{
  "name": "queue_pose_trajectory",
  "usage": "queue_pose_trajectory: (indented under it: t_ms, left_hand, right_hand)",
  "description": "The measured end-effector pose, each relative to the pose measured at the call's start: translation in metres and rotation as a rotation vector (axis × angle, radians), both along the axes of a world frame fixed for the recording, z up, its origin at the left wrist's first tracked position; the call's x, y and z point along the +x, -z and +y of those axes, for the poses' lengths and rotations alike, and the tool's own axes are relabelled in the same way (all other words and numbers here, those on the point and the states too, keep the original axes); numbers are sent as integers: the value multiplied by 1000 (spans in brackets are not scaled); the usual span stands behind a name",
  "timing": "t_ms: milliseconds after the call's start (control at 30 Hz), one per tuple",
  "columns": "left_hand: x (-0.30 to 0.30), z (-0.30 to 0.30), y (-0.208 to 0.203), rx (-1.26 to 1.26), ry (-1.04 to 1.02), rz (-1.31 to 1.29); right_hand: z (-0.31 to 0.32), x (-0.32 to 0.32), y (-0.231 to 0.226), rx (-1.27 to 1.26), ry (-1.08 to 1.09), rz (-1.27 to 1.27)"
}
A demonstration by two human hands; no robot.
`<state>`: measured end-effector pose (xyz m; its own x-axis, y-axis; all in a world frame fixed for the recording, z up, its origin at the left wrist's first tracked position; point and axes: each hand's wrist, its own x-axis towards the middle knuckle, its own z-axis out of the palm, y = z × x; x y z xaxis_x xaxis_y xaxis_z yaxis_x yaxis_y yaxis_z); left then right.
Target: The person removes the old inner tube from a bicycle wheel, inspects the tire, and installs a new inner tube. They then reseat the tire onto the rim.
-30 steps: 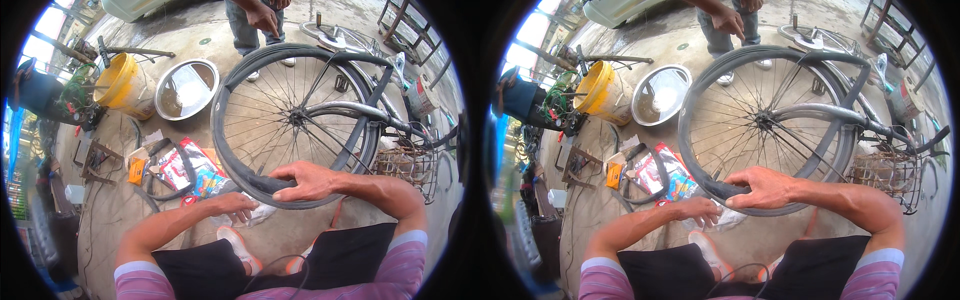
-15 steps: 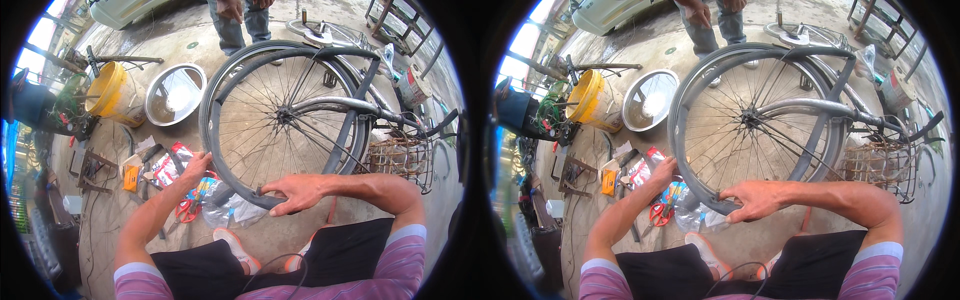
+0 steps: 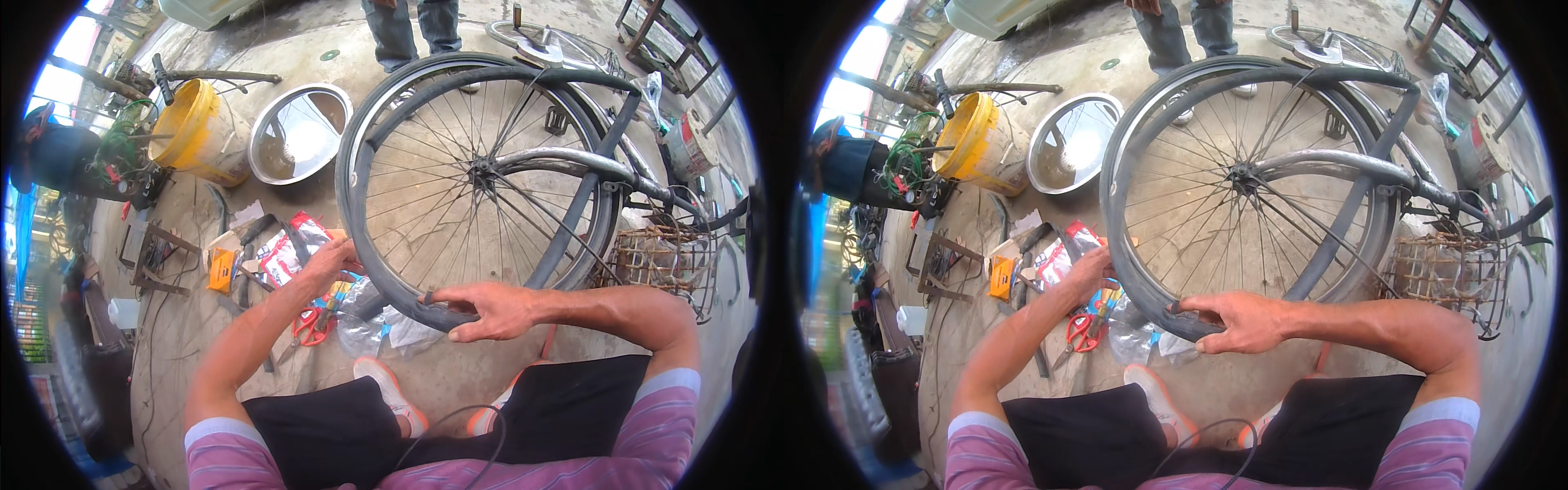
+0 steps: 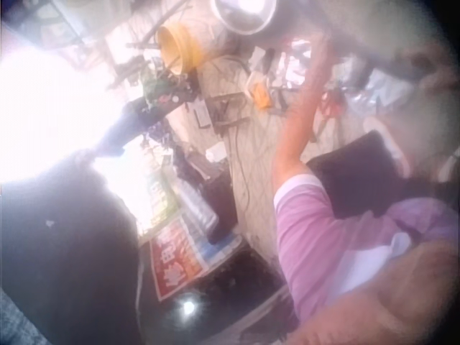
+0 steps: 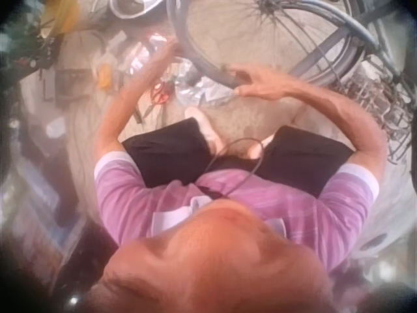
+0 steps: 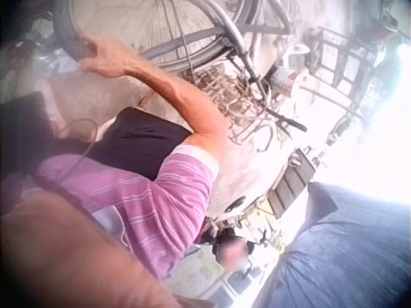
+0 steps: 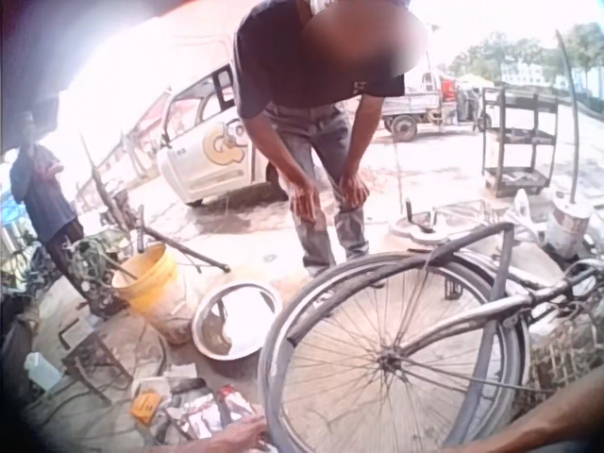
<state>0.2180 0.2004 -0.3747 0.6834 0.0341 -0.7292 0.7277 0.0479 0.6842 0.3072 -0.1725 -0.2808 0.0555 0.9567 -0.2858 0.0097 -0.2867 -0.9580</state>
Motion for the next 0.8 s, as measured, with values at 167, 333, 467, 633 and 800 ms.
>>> queue_pose_trajectory:
  t_ms: [167,333,467,633,800]
  left_hand:
    - [9,-3,-8,70,1,-93]
    - [2,-20,-16,134,70,-15]
    - [-7,-20,-9,99,80,-7]
    - [-14,-26,-9,102,61,100]
    - [-19,-22,5,40,76,108]
  right_hand:
    - [3,5,-19,19,26,3]
    - [0,-4,-2,44,-51,-106]
    - [3,-9,5,10,-79,-128]
    - [4,-3,2,32,-97,-149]
    - [4,-5,11,53,-103,-137]
